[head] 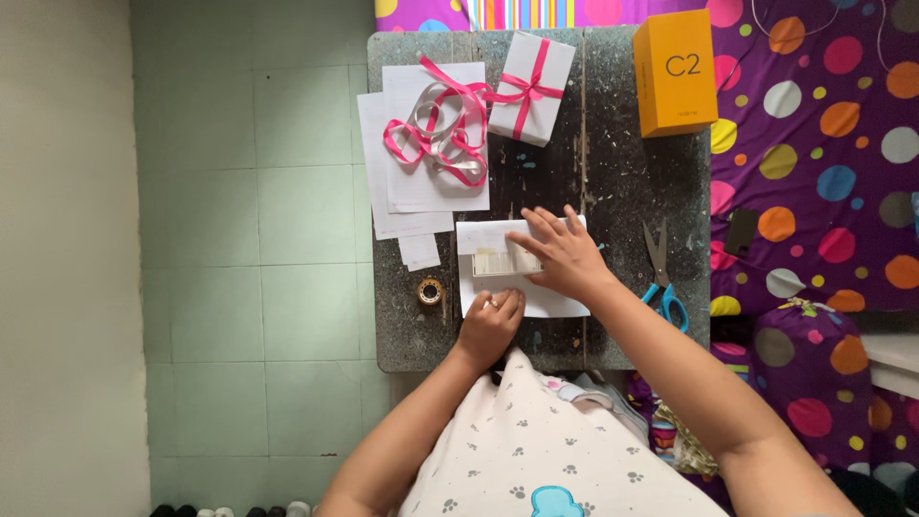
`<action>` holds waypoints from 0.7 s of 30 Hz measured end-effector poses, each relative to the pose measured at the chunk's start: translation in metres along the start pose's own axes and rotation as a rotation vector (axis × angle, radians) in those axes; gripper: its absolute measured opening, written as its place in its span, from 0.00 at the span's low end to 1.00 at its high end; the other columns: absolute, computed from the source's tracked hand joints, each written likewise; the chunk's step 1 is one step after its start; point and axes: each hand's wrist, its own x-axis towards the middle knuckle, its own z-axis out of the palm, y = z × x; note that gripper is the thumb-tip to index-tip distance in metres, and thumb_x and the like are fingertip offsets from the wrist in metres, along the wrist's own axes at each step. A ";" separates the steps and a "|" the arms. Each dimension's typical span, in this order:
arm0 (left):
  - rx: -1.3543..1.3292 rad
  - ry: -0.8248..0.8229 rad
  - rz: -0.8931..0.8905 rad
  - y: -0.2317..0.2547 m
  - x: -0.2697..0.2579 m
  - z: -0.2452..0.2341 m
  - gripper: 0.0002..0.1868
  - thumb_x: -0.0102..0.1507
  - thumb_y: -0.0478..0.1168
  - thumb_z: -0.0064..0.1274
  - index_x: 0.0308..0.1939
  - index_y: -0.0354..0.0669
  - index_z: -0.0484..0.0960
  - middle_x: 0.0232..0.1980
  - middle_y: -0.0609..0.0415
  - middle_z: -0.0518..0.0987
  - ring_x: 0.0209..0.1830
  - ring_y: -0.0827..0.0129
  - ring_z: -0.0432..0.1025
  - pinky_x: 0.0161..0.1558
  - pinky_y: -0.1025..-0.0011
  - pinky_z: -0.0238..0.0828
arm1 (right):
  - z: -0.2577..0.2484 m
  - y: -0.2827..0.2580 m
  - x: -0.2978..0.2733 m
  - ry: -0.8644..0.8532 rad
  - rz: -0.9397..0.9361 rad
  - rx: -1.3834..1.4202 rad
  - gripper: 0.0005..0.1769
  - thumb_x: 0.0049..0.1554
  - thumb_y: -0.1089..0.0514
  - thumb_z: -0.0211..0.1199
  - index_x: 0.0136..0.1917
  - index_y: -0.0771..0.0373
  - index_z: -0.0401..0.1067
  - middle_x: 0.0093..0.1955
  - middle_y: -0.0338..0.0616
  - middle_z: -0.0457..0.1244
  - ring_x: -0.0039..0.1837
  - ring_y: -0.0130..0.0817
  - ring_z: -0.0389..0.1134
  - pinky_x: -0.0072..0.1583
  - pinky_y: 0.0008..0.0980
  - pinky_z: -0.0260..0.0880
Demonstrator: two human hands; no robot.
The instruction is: The person wraps a small rectangular box with white paper. They fold the paper around the box, secure it with clear tape, and trim excess paper with scissors. The wrapped box is placed on the table.
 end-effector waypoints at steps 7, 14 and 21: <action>0.017 0.063 -0.078 0.006 0.018 -0.010 0.08 0.62 0.37 0.54 0.41 0.37 0.86 0.68 0.41 0.75 0.72 0.48 0.67 0.68 0.57 0.62 | 0.007 -0.007 -0.016 0.060 0.041 -0.187 0.50 0.44 0.33 0.70 0.77 0.31 0.57 0.58 0.38 0.59 0.64 0.35 0.57 0.60 0.47 0.52; -0.027 -0.203 -0.159 0.004 0.036 -0.020 0.08 0.56 0.33 0.54 0.36 0.40 0.86 0.64 0.41 0.78 0.68 0.48 0.70 0.64 0.55 0.61 | -0.013 -0.008 -0.013 -0.140 0.110 0.007 0.43 0.53 0.33 0.63 0.79 0.32 0.55 0.59 0.38 0.60 0.64 0.35 0.60 0.61 0.45 0.54; -0.124 -0.218 -0.326 -0.010 0.061 -0.025 0.09 0.59 0.32 0.54 0.36 0.51 0.87 0.44 0.47 0.86 0.44 0.63 0.81 0.59 0.55 0.58 | -0.038 0.014 -0.038 -0.107 0.035 0.300 0.41 0.49 0.30 0.67 0.67 0.52 0.65 0.66 0.45 0.61 0.71 0.44 0.59 0.73 0.61 0.38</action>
